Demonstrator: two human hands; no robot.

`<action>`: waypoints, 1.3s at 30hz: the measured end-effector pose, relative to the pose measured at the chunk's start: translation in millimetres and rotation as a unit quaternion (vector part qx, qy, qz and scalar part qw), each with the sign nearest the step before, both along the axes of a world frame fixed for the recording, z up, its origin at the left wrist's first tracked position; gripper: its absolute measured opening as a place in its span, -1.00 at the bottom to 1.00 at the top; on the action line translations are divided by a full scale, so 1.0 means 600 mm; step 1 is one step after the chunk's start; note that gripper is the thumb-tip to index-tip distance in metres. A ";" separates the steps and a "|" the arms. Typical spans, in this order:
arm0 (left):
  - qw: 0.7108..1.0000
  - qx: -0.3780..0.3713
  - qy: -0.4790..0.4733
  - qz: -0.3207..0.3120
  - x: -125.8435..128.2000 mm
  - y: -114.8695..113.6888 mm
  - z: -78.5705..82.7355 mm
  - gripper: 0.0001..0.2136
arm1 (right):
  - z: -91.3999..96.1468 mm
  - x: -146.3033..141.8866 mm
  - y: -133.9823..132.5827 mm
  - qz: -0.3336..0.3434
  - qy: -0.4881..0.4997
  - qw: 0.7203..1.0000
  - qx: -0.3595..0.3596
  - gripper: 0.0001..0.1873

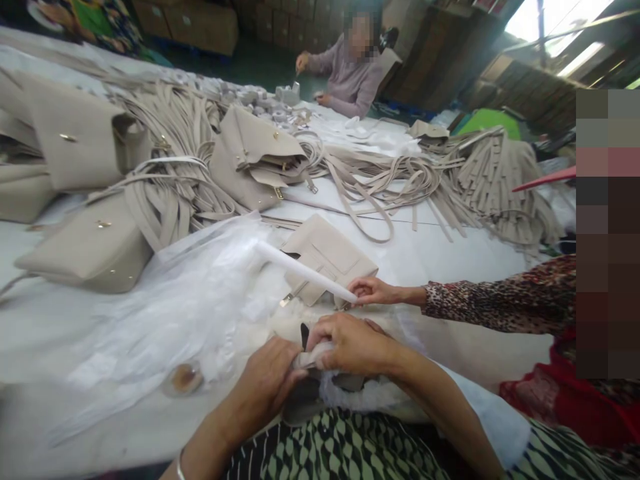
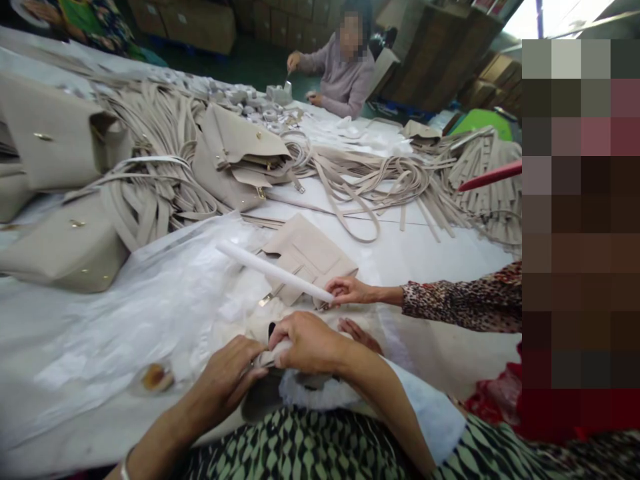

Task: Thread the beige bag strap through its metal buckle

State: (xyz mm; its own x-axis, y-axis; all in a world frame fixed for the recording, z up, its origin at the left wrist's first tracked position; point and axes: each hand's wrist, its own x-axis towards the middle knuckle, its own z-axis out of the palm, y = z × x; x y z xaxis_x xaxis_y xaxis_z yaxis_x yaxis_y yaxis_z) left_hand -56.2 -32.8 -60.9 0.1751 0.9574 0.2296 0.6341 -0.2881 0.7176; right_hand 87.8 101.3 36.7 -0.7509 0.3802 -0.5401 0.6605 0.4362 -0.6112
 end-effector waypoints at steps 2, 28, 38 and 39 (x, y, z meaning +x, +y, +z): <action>1.000 0.009 0.010 0.013 0.004 0.001 0.001 -0.82 | 0.000 0.002 0.001 0.000 0.004 1.000 -0.004 -0.74; 0.998 0.018 0.050 0.030 0.003 0.006 0.012 -0.78 | -0.028 -0.011 -0.004 -0.058 -0.004 0.998 -0.035 -0.90; 0.999 0.012 0.021 0.024 0.018 0.005 0.009 -0.76 | -0.039 -0.017 -0.001 -0.033 -0.042 0.997 -0.059 -0.92; 0.999 0.010 0.015 0.033 0.019 0.004 0.008 -0.76 | -0.042 -0.019 -0.003 -0.037 -0.043 0.997 -0.050 -0.93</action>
